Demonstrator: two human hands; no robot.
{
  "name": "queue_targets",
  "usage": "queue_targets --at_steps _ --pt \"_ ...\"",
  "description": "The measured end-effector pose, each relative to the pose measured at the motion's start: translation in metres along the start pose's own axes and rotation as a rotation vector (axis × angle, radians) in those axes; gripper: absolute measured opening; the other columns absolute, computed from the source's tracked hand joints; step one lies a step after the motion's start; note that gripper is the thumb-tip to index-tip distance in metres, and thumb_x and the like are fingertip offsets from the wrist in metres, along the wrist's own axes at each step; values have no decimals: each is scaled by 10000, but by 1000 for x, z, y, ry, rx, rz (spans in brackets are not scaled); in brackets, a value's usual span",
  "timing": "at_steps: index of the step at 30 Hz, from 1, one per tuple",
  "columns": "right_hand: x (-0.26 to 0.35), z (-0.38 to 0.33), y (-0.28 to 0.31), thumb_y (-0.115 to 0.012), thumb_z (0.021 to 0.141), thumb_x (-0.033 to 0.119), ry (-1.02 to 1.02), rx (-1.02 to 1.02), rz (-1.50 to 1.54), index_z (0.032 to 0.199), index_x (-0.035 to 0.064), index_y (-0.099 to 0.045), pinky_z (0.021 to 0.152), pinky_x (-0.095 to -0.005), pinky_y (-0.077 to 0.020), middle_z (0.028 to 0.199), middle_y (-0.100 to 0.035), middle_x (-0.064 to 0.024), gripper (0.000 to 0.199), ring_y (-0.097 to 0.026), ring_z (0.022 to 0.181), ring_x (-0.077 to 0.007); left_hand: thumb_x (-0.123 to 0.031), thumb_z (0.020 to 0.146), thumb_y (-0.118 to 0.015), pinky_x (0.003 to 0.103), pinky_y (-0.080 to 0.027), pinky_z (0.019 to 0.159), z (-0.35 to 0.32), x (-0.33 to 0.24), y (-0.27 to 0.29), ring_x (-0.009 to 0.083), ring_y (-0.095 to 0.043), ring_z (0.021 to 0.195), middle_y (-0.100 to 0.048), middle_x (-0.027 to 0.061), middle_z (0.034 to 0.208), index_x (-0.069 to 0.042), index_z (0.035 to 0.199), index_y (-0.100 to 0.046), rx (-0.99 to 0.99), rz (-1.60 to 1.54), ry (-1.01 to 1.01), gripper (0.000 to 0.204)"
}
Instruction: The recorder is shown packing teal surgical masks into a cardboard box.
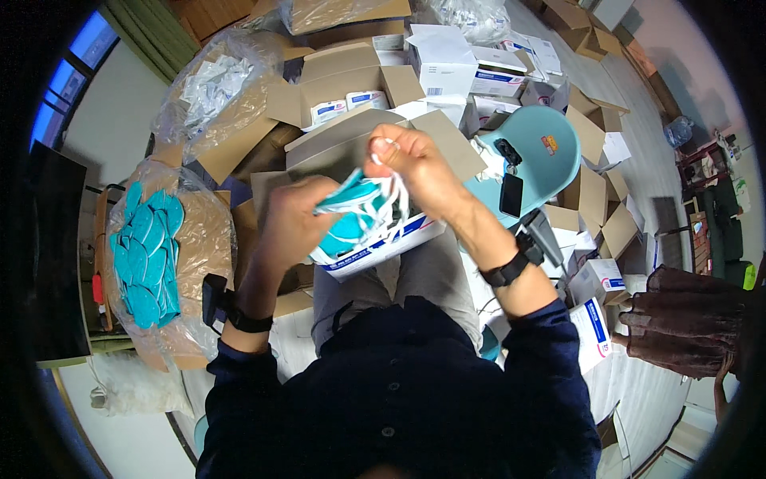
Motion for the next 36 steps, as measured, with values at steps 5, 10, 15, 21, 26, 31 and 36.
queue_targets --at_steps 5,10,15,21,26,31,36 --pt "30 -17 127 -438 1011 253 159 -365 -147 818 111 -521 551 -196 -420 708 -516 24 253 -479 597 -60 -84 754 -724 301 -502 634 -25 19 25 142 -638 691 -671 126 795 -4 931 -659 -16 76 209 205" --pt "54 -29 32 -572 964 231 235 -300 -577 889 56 -616 575 -258 -440 750 -584 22 195 -522 642 -87 -117 791 -733 292 -516 658 -20 34 35 120 -652 733 -697 123 830 -3 1002 -665 -117 -60 343 249" --pt "27 -18 -18 -677 895 160 220 -149 -925 893 19 -631 555 -251 -399 750 -594 23 149 -466 641 -69 -141 776 -741 301 -520 632 -15 37 13 126 -665 708 -694 129 793 11 955 -651 -106 -233 361 252" --pt "27 -12 -27 -576 964 146 194 -88 -443 920 22 -598 642 -207 -428 772 -616 9 134 -511 703 -56 -123 765 -725 302 -524 643 -18 45 1 128 -669 727 -699 133 805 15 962 -655 23 -220 394 251" --pt "5 -14 -26 -555 975 164 0 -28 -175 887 55 -585 634 -202 -388 766 -592 2 144 -492 712 -50 -119 774 -713 303 -520 675 -16 48 -7 118 -650 749 -696 111 818 8 975 -659 72 -247 368 243" --pt "40 -15 89 -507 992 222 228 -379 -500 843 60 -564 600 -205 -369 701 -507 40 227 -440 650 -46 -79 766 -718 298 -522 697 -20 35 17 122 -660 771 -706 107 839 -11 990 -677 -24 -166 255 238" --pt "36 -16 -6 -706 863 112 247 -204 -630 932 67 -567 580 -203 -379 705 -521 46 161 -482 665 -33 -85 758 -733 304 -531 698 -19 60 25 135 -678 785 -715 125 863 -14 1000 -681 -215 -158 366 258"
Point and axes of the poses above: each hand's wrist, its own z-axis towards the middle knuckle, its own y-axis out of the back of the hand, x = y × z, the point moved 10 cm from there along z, towards the middle knuckle
